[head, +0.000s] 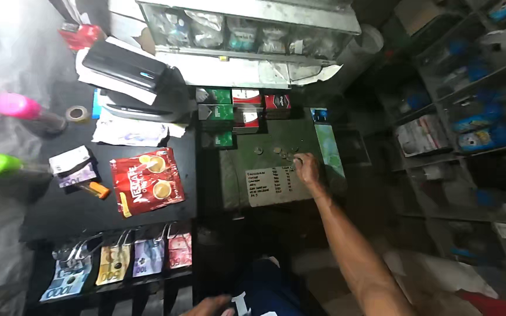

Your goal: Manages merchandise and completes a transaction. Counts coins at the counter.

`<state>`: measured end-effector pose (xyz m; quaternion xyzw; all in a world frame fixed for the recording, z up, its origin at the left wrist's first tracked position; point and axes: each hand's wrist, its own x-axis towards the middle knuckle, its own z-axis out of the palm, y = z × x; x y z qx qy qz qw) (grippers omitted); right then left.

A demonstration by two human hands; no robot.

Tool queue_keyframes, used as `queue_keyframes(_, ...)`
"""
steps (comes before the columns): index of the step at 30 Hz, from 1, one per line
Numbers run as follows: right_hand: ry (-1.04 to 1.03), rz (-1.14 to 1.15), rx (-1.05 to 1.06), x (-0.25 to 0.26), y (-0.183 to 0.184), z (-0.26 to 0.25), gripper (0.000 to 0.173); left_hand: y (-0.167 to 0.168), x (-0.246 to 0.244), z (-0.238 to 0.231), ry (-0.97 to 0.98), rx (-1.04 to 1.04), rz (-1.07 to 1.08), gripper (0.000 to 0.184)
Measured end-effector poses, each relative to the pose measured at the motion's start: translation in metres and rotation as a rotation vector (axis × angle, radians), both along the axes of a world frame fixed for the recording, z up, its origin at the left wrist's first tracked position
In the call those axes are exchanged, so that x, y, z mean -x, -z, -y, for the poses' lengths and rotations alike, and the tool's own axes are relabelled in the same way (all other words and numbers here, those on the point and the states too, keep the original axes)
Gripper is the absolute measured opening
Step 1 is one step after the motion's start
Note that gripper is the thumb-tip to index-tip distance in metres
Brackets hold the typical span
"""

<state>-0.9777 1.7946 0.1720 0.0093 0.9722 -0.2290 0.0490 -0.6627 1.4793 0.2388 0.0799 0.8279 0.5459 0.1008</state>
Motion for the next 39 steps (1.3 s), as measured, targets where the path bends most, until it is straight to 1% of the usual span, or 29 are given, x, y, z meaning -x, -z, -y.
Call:
queue_keyframes(3, -0.119, 0.006, -0.001, 0.026, 0.000, 0.012, 0.031, 0.031, 0.069, -0.049, -0.035, 0.047, -0.115, 0.030)
queue_keyframes(4, -0.160, 0.024, -0.015, 0.037, 0.003, 0.018, 0.033, 0.041, 0.100, -0.063, -0.048, 0.062, -0.137, 0.032)
queue_keyframes(6, -0.206, 0.085, -0.047, 0.056, 0.009, 0.029, 0.039, 0.052, 0.172, -0.084, -0.051, 0.144, -0.107, 0.033)
queue_keyframes(8, -0.208, 0.150, -0.061, 0.067, 0.015, 0.036, 0.041, 0.067, 0.239, -0.097, -0.087, 0.247, -0.067, 0.035)
queue_keyframes(10, -0.177, 0.212, -0.028, 0.077, 0.015, 0.040, 0.037, 0.089, 0.293, -0.105, -0.162, 0.321, -0.050, 0.039)
queue_keyframes(12, -0.163, 0.304, -0.015, 0.089, 0.012, 0.042, 0.032, 0.103, 0.330, -0.110, -0.205, 0.406, -0.029, 0.043)
queue_keyframes(13, -0.162, 0.344, -0.012, 0.095, 0.010, 0.042, 0.032, 0.109, 0.342, -0.112, -0.196, 0.464, -0.019, 0.044)
queue_keyframes(15, -0.164, 0.362, 0.033, 0.096, 0.011, 0.037, 0.031, 0.113, 0.355, -0.114, -0.146, 0.552, 0.002, 0.037)
queue_keyframes(16, -0.162, 0.351, 0.092, 0.091, 0.008, 0.032, 0.030, 0.110, 0.358, -0.113, -0.126, 0.566, 0.018, 0.032)
queue_keyframes(18, -0.156, 0.294, 0.304, 0.075, -0.007, 0.016, 0.026, 0.104, 0.360, -0.111, -0.113, 0.546, 0.051, 0.028)
queue_keyframes(20, -0.118, 0.223, 0.528, 0.073, -0.010, -0.011, 0.019, 0.097, 0.363, -0.110, -0.126, 0.511, 0.105, 0.030)
queue_keyframes(23, 0.047, 0.196, 0.832, 0.067, 0.006, -0.056, 0.012, 0.099, 0.365, -0.107, -0.124, 0.465, 0.117, 0.031)
queue_keyframes(24, 0.097, 0.208, 0.865, 0.063, 0.010, -0.064, 0.012, 0.103, 0.364, -0.107, -0.111, 0.426, 0.114, 0.030)
queue_keyframes(25, 0.123, 0.231, 0.843, 0.060, 0.010, -0.066, 0.014, 0.105, 0.364, -0.108, -0.088, 0.354, 0.129, 0.029)
queue_keyframes(26, 0.128, 0.259, 0.771, 0.058, 0.010, -0.065, 0.018, 0.107, 0.364, -0.111, -0.060, 0.271, 0.145, 0.030)
queue_keyframes(28, 0.083, 0.301, 0.521, 0.056, 0.009, -0.055, 0.022, 0.107, 0.365, -0.125, -0.001, 0.156, 0.171, 0.035)
queue_keyframes(30, 0.020, 0.344, 0.327, 0.058, 0.010, -0.040, 0.032, 0.109, 0.369, -0.142, 0.062, 0.198, 0.155, 0.040)
queue_keyframes(31, -0.004, 0.386, 0.234, 0.061, 0.007, -0.032, 0.037, 0.108, 0.373, -0.151, 0.085, 0.267, 0.140, 0.039)
queue_keyframes(33, -0.053, 0.407, 0.091, 0.065, 0.005, -0.021, 0.038, 0.105, 0.375, -0.163, 0.117, 0.414, 0.105, 0.033)
queue_keyframes(35, -0.087, 0.372, 0.062, 0.067, 0.007, -0.021, 0.035, 0.104, 0.375, -0.169, 0.125, 0.499, 0.062, 0.029)
queue_keyframes(37, -0.082, 0.376, 0.117, 0.068, 0.012, -0.025, 0.029, 0.105, 0.373, -0.172, 0.104, 0.532, 0.061, 0.028)
queue_keyframes(39, -0.064, 0.350, 0.188, 0.069, 0.016, -0.031, 0.018, 0.106, 0.370, -0.172, 0.079, 0.525, 0.058, 0.031)
